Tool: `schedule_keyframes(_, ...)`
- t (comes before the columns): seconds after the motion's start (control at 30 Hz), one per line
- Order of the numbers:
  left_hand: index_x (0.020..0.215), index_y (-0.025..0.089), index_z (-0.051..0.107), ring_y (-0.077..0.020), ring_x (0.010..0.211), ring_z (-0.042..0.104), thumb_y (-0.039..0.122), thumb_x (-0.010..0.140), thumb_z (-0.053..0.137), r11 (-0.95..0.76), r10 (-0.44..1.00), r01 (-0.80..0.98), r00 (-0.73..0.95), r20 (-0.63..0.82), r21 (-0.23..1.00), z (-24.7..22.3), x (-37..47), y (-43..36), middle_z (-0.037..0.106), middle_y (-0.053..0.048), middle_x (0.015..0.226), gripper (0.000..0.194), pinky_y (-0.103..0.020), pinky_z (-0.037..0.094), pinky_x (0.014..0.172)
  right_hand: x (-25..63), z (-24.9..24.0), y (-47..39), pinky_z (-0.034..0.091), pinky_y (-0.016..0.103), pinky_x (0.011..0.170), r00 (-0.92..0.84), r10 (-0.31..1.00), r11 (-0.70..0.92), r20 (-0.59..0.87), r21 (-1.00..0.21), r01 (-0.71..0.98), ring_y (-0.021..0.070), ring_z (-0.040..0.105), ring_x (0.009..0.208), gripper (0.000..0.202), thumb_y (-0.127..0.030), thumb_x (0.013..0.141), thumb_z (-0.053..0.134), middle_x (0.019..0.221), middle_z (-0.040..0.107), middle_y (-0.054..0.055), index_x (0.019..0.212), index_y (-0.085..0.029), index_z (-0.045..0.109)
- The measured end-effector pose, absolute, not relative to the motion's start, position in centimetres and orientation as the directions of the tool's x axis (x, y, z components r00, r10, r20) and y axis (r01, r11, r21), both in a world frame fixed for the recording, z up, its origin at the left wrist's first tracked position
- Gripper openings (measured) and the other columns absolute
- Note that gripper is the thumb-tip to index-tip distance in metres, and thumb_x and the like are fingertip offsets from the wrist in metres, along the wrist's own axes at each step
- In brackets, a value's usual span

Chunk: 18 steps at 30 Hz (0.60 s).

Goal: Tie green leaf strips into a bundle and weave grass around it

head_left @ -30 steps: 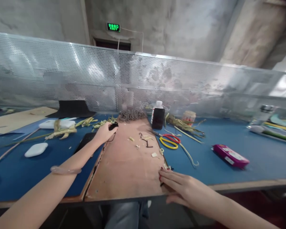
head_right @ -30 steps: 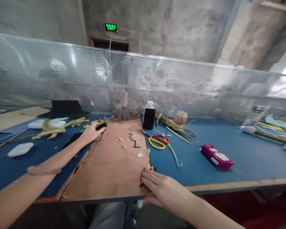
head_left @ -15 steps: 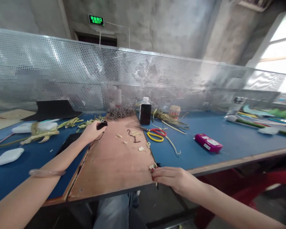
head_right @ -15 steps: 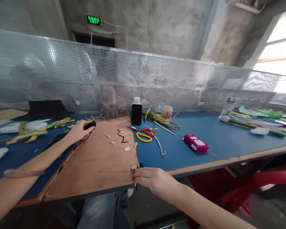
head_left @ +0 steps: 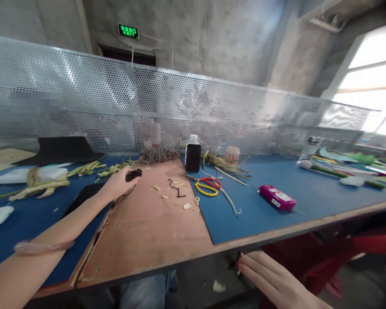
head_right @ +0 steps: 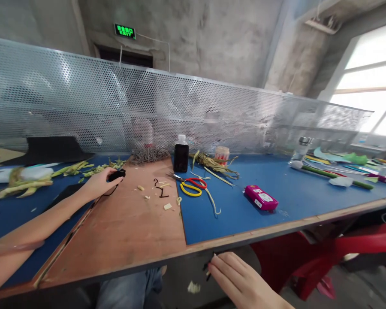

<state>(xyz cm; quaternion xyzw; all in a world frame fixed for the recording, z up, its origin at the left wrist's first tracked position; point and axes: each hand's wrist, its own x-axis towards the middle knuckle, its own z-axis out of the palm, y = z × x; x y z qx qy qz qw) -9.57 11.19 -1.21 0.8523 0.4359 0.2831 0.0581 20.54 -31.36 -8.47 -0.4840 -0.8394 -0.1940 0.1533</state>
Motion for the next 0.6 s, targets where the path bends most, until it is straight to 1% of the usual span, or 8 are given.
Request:
schedule_keyframes(0.03, 0.107, 0.018, 0.054, -0.0288, 0.095, 0.064, 0.055, 0.073, 0.052, -0.619, 0.771, 0.709, 0.468, 0.433, 0.338, -1.2, -9.5, 11.1, 0.068, -0.012, 0.103, 0.050, -0.032, 0.048, 0.077, 21.1, -8.9, -31.8, 0.048, 0.029, 0.097, -0.459, 0.773, 0.439, 0.437, 0.154, 0.885, 0.0212, 0.056, 0.115, 0.052, -0.016, 0.092, 0.037, 0.124, 0.059, 0.008, 0.144, -0.019, 0.029)
schedule_keyframes(0.13, 0.108, 0.018, 0.054, -0.0288, 0.093, 0.064, 0.056, 0.073, 0.051, -0.638, 0.757, 0.702, 0.495, 0.427, 0.318, -1.2, -9.4, 10.8, 0.069, -0.011, 0.099, 0.051, -0.032, 0.048, 0.076, 21.1, -8.5, -31.5, 0.049, 0.029, 0.095, -0.415, 0.781, 0.418, 0.467, 0.105, 0.903, 0.0204, 0.059, 0.108, 0.047, -0.012, 0.091, 0.037, 0.118, 0.063, 0.008, 0.136, -0.023, 0.043)
schedule_keyframes(0.23, 0.111, 0.018, 0.053, -0.0293, 0.094, 0.064, 0.056, 0.073, 0.051, -0.638, 0.759, 0.698, 0.498, 0.418, 0.326, -1.2, -9.5, 10.6, 0.069, -0.012, 0.099, 0.053, -0.032, 0.048, 0.076, 19.6, -5.8, -28.4, 0.051, 0.031, 0.088, -0.390, 0.723, 0.411, 0.570, 0.098, 0.906, 0.0195, 0.061, 0.098, 0.042, -0.006, 0.089, 0.033, 0.106, 0.066, 0.010, 0.124, -0.020, 0.052)
schedule_keyframes(0.3, 0.112, 0.017, 0.052, -0.0296, 0.094, 0.063, 0.055, 0.073, 0.051, -0.633, 0.765, 0.697, 0.495, 0.413, 0.336, -1.2, -9.6, 10.7, 0.068, -0.012, 0.100, 0.055, -0.033, 0.047, 0.078, 18.4, -3.4, -24.7, 0.050, 0.035, 0.086, -0.404, 0.703, 0.418, 0.585, 0.119, 0.900, 0.0199, 0.059, 0.095, 0.039, -0.004, 0.089, 0.031, 0.102, 0.064, 0.011, 0.117, -0.017, 0.054)
schedule_keyframes(0.37, 0.112, 0.017, 0.052, -0.0297, 0.095, 0.063, 0.055, 0.073, 0.051, -0.627, 0.771, 0.698, 0.491, 0.407, 0.347, -1.3, -9.6, 10.9, 0.068, -0.013, 0.101, 0.055, -0.034, 0.047, 0.079, 17.4, -1.1, -19.8, 0.049, 0.035, 0.086, -0.463, 0.703, 0.453, 0.540, 0.162, 0.877, 0.0203, 0.057, 0.095, 0.034, -0.004, 0.089, 0.031, 0.099, 0.063, 0.012, 0.108, -0.014, 0.058)
schedule_keyframes(0.4, 0.112, 0.017, 0.052, -0.0297, 0.096, 0.063, 0.055, 0.073, 0.051, -0.624, 0.774, 0.697, 0.488, 0.403, 0.352, -1.4, -9.6, 11.1, 0.068, -0.013, 0.101, 0.055, -0.034, 0.047, 0.079, 17.0, -0.1, -17.0, 0.048, 0.036, 0.086, -0.463, 0.731, 0.440, 0.501, 0.171, 0.881, 0.0206, 0.057, 0.094, 0.031, -0.004, 0.088, 0.033, 0.096, 0.062, 0.012, 0.103, -0.013, 0.059)
schedule_keyframes(0.5, 0.110, 0.018, 0.053, -0.0300, 0.097, 0.063, 0.057, 0.072, 0.050, -0.610, 0.787, 0.697, 0.477, 0.392, 0.378, -1.6, -9.8, 11.5, 0.068, -0.013, 0.102, 0.055, -0.034, 0.047, 0.080, 15.7, 1.8, -8.3, 0.043, 0.032, 0.091, -0.463, 0.838, 0.424, 0.290, 0.189, 0.886, 0.0194, 0.054, 0.102, 0.028, -0.003, 0.087, 0.039, 0.103, 0.060, 0.013, 0.105, -0.011, 0.059)
schedule_keyframes(0.6, 0.107, 0.018, 0.053, -0.0292, 0.096, 0.063, 0.057, 0.072, 0.050, -0.611, 0.787, 0.681, 0.472, 0.396, 0.403, -1.6, -10.1, 11.6, 0.068, -0.012, 0.102, 0.053, -0.033, 0.047, 0.079, 14.7, 2.0, -1.2, 0.041, 0.029, 0.089, -0.436, 0.862, 0.397, 0.260, 0.188, 0.898, 0.0190, 0.054, 0.104, 0.025, -0.005, 0.087, 0.043, 0.105, 0.062, 0.013, 0.104, -0.010, 0.061)
